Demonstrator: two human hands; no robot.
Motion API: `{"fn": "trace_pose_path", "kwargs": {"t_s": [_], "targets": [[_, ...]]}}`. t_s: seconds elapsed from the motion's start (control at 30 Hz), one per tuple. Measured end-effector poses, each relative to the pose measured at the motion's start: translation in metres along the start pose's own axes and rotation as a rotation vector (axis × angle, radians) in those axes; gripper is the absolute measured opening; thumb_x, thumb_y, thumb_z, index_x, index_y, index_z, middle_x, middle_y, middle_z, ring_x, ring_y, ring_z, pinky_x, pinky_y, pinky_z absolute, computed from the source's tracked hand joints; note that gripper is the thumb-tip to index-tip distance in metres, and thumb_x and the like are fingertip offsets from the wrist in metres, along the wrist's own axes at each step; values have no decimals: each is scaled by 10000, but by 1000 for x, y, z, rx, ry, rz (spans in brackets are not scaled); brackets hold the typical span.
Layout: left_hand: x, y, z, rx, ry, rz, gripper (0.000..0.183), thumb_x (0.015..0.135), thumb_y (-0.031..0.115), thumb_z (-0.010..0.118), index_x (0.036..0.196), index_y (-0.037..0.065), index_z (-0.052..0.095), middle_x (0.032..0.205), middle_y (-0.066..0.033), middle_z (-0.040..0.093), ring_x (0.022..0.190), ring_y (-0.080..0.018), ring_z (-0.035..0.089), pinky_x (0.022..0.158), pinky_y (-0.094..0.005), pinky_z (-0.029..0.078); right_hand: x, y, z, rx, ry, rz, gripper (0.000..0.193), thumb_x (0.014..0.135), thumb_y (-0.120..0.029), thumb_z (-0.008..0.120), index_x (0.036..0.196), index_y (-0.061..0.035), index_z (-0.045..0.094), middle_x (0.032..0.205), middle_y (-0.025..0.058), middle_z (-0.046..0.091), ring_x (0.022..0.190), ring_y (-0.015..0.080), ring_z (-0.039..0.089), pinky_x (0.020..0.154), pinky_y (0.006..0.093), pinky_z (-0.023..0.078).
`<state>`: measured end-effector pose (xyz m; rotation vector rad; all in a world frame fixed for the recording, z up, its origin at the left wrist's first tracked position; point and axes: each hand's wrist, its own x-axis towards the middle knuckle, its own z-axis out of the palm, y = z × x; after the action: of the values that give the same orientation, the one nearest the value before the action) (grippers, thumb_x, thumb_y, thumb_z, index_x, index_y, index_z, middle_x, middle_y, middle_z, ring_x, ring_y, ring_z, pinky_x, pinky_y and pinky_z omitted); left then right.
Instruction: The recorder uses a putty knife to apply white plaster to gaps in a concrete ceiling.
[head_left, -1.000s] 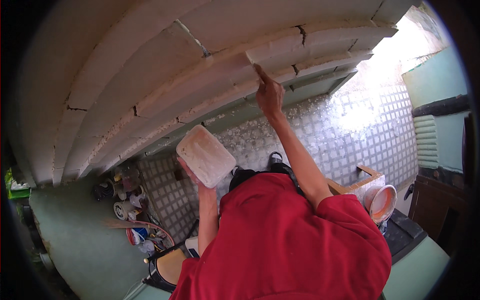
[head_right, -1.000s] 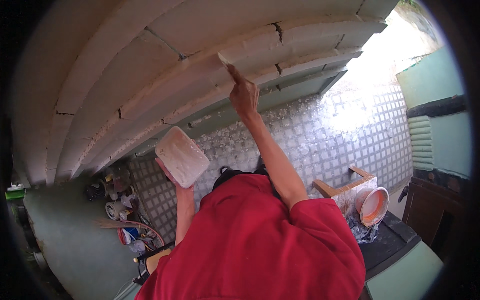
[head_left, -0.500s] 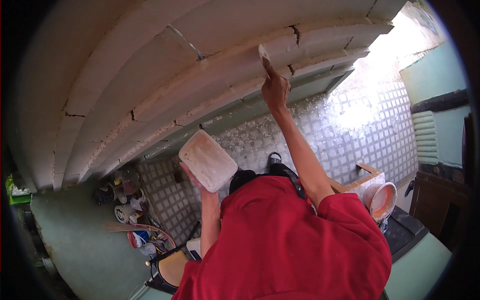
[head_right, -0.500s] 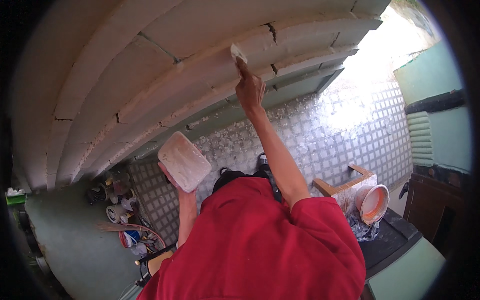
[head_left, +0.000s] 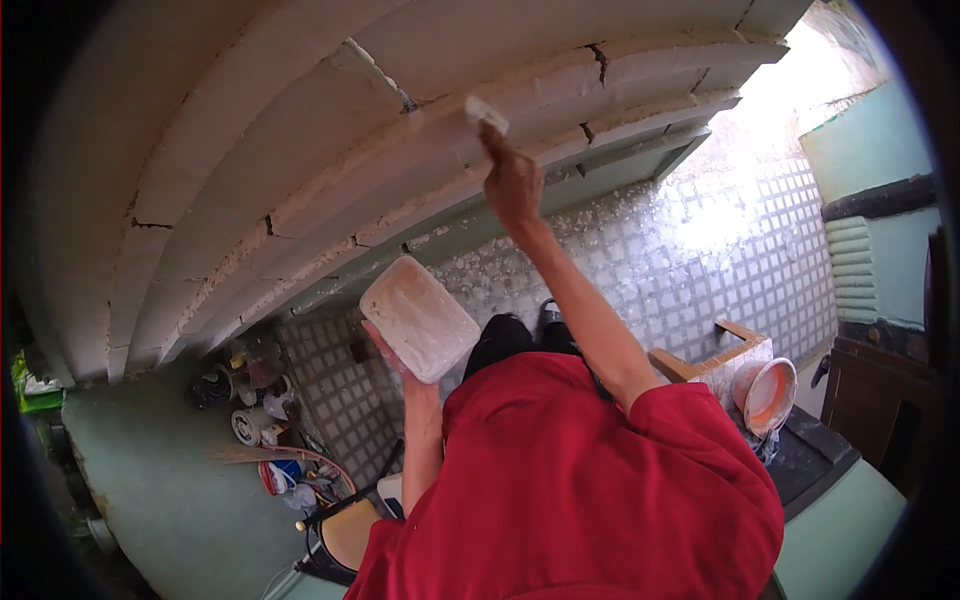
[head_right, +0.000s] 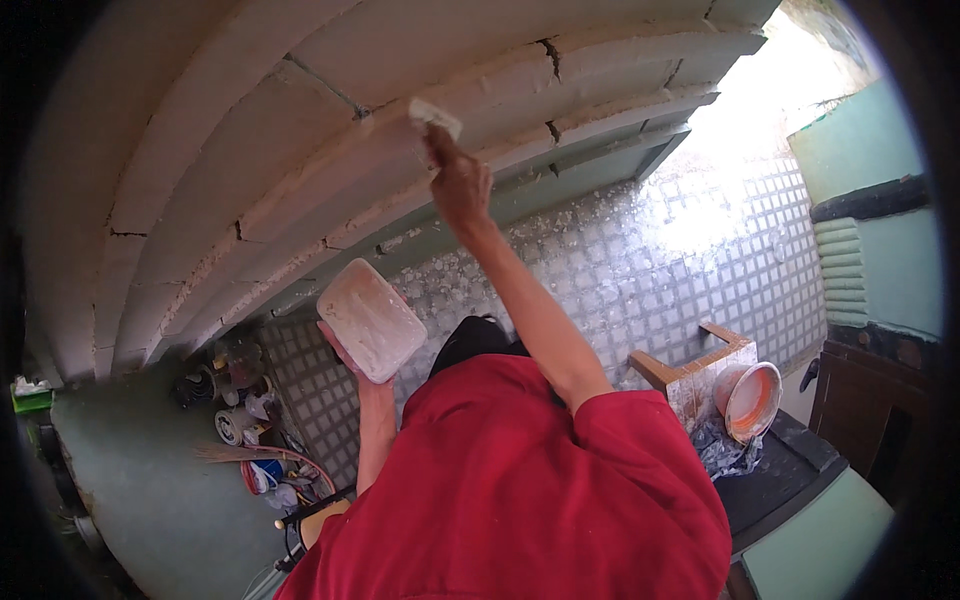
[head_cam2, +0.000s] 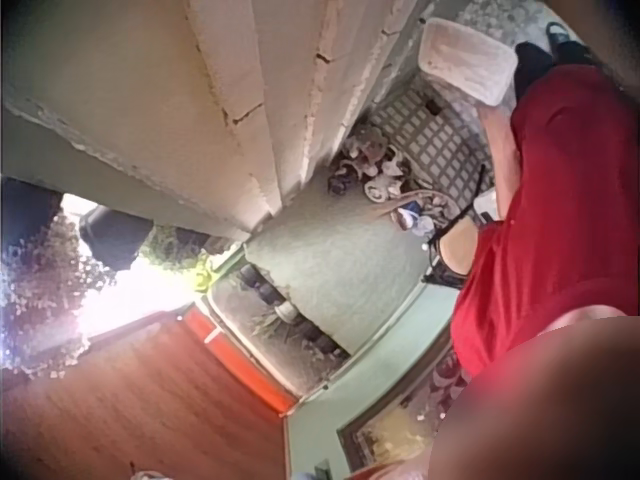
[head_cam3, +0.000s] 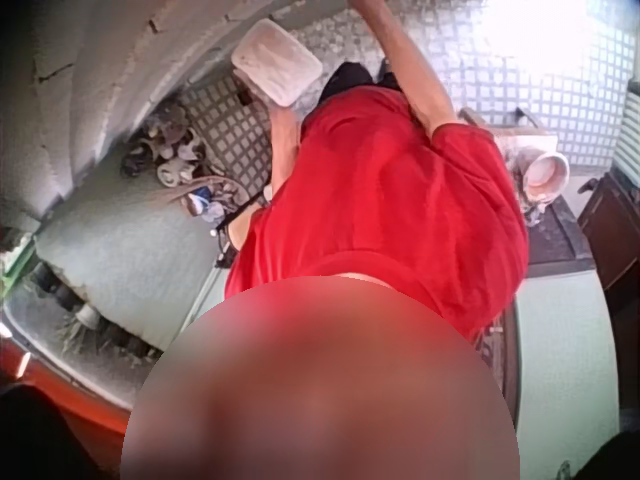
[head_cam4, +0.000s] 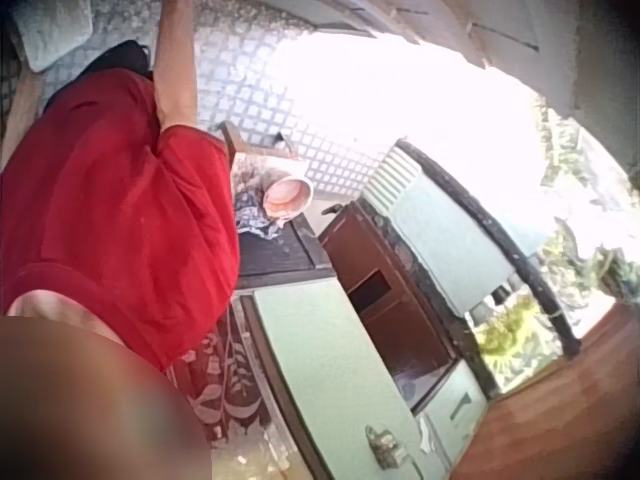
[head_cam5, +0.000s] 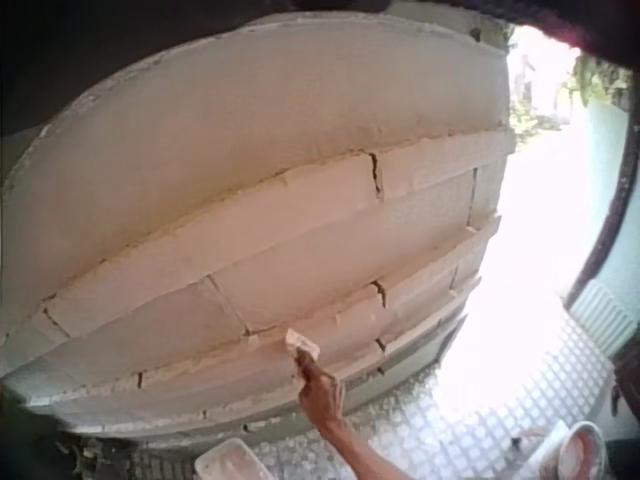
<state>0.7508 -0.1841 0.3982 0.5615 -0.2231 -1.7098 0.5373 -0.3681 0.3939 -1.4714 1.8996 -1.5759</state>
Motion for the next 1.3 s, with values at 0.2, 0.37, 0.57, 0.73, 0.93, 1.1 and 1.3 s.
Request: {"fn": "trace_pose_path", "kwargs": {"t_s": [0.2,0.37,0.57,0.73,0.93,1.1,1.3], "targets": [[8,21,-39,-34,61,47,942,855,772,514,1532,138,352,1465,-142,498,1260,-428,531,1066,-627,417,-5,2,-2,64,115,-161,587,848,34,544,1347,-260,636,973,140,722,743,335,706,669,433,547],[7,35,-33,-59,-33,46,830,901,692,543,1522,169,371,1500,-76,469,1330,-317,496,1099,-529,436,40,54,-40,-212,250,59,585,867,15,514,1350,-294,629,786,190,680,652,392,637,615,488,474],[-12,51,-47,-39,-37,23,822,911,698,519,1524,172,369,1507,-71,463,1329,-316,497,1101,-522,435,5,41,5,-211,65,142,623,851,25,515,1339,-345,627,903,189,689,768,418,657,693,497,506],[-14,64,-61,-37,-59,-33,822,913,700,513,1525,170,367,1509,-69,461,1330,-314,499,1095,-527,440,-46,-9,45,36,-40,27,583,835,17,539,1324,-282,649,1003,194,690,778,386,672,707,463,519],[-19,80,-61,-48,-34,-4,827,904,704,520,1525,179,368,1510,-72,459,1335,-327,492,1095,-555,431,-30,16,19,-213,52,107,531,841,10,530,1298,-224,664,878,117,720,832,298,723,731,420,549],[-26,91,-78,-61,-72,-15,826,900,710,518,1520,183,377,1504,-72,465,1325,-333,500,1090,-564,434,17,124,-16,739,274,408,495,829,50,641,1298,-107,631,992,61,728,841,181,716,691,302,569],[-41,102,-74,52,-3,12,834,900,727,499,1518,179,382,1489,-73,485,1305,-324,523,1074,-552,456,20,122,13,1032,193,490,508,867,50,632,1343,-123,592,1095,43,702,931,215,721,755,313,579]]}}
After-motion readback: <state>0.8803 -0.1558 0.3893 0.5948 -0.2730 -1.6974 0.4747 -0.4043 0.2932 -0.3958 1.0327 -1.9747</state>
